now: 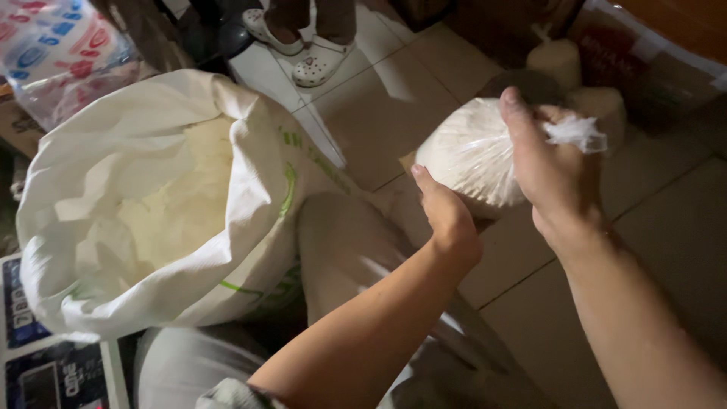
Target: The person scoops flour from a large sack into a plastic bag placed on a digital scale, adjusts the amount to reach a target weight, and ties the bag closed. The process is repeated for multiple bags.
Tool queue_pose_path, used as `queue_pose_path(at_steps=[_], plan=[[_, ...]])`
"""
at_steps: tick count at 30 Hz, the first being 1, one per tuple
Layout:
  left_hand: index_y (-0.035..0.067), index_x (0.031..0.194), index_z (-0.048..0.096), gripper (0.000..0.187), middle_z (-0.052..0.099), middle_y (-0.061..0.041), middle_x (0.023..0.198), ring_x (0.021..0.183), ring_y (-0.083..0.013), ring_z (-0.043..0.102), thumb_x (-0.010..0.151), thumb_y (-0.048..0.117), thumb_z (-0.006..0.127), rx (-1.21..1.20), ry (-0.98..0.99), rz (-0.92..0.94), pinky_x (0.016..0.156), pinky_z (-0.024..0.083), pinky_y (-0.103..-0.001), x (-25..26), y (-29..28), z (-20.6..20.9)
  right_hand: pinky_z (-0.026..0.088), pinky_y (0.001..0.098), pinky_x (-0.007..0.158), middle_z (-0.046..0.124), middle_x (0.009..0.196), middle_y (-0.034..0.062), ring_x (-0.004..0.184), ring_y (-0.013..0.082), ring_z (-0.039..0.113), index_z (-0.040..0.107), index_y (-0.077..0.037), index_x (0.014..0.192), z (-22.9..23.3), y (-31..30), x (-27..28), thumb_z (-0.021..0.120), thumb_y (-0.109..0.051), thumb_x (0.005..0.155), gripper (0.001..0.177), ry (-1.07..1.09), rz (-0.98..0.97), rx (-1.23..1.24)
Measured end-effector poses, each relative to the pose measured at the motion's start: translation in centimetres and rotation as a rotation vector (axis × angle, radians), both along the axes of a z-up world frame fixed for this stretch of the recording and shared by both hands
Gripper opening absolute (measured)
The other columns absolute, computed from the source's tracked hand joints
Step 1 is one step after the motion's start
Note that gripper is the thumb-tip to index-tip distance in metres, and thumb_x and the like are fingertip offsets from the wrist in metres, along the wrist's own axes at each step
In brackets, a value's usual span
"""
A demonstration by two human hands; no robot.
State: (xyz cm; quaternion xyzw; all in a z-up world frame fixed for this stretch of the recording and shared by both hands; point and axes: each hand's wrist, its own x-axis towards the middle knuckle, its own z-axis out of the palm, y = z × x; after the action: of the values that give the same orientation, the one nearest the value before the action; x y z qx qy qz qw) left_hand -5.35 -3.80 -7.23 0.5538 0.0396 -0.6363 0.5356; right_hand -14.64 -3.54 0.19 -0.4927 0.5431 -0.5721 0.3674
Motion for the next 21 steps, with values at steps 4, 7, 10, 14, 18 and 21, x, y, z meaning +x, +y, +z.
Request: queue_pose_path(at_steps=[4, 7, 10, 14, 18, 21], plan=[[0.009, 0.15, 0.048, 0.093, 0.05, -0.011, 0.153, 0.134, -0.032, 0.051, 0.091, 0.078, 0.032, 0.11, -0.051, -0.128, 0.104, 0.048, -0.051, -1.5, -1.1, -1.9, 0.049, 0.0267, 0.071, 0.071, 0.086, -0.0031, 0.081, 0.0071, 0.061, 0.072, -0.01, 0.09, -2.3, -0.9, -1.2, 0.068, -0.034, 0.102, 0.028, 0.002, -0.08, 0.112], [0.006, 0.151, 0.046, 0.094, 0.048, -0.014, 0.153, 0.132, -0.0336, 0.053, 0.092, 0.077, 0.03, 0.089, -0.117, -0.27, 0.104, 0.05, -0.051, -2.2, -1.8, -3.9, 0.053, 0.026, 0.074, 0.075, 0.091, -0.0044, 0.085, 0.0068, 0.068, 0.075, -0.012, 0.098, -4.2, -1.3, -2.2, 0.069, -0.037, 0.098, 0.025, 0.049, -0.153, 0.206], [0.005, 0.148, 0.047, 0.088, 0.052, -0.014, 0.15, 0.131, -0.0302, 0.056, 0.092, 0.072, 0.037, -0.066, -0.069, -0.352, 0.104, 0.051, -0.045, -3.2, -2.3, -6.5, 0.05, 0.0338, 0.067, 0.072, 0.085, 0.0054, 0.076, 0.0157, 0.065, 0.073, -0.004, 0.097, -7.0, -1.4, -3.5, 0.071, -0.041, 0.098, 0.037, 0.108, -0.256, 0.414], [0.001, 0.143, 0.055, 0.082, 0.061, -0.017, 0.141, 0.125, -0.0313, 0.061, 0.094, 0.066, 0.043, 0.014, -0.222, -0.549, 0.097, 0.05, -0.041, -6.0, -3.9, -10.7, 0.05, 0.0412, 0.063, 0.072, 0.079, 0.0145, 0.071, 0.0241, 0.065, 0.073, 0.003, 0.092, -12.5, -1.8, -5.8, 0.071, -0.043, 0.097, 0.047, 0.116, -0.333, 0.512], [0.003, 0.143, 0.053, 0.071, 0.063, -0.017, 0.136, 0.124, -0.0303, 0.062, 0.093, 0.053, 0.052, -0.274, -0.996, -1.033, 0.084, 0.057, -0.042, -8.3, -5.5, -15.9, 0.052, 0.0404, 0.068, 0.07, 0.078, 0.0182, 0.071, 0.0254, 0.065, 0.074, 0.005, 0.088, -17.5, -2.3, -8.6, 0.072, -0.047, 0.102, 0.053, 0.535, -0.434, 0.388], [0.006, 0.146, 0.048, 0.065, 0.059, -0.012, 0.136, 0.127, -0.0242, 0.059, 0.092, 0.038, 0.066, -0.871, -2.06, -1.481, 0.07, 0.062, -0.041, -9.6, -6.2, -19.9, 0.049, 0.0358, 0.062, 0.068, 0.074, 0.0125, 0.064, 0.0202, 0.064, 0.071, 0.004, 0.087, -19.2, -1.8, -10.4, 0.071, -0.038, 0.099, 0.044, 0.32, -0.451, 0.536]])
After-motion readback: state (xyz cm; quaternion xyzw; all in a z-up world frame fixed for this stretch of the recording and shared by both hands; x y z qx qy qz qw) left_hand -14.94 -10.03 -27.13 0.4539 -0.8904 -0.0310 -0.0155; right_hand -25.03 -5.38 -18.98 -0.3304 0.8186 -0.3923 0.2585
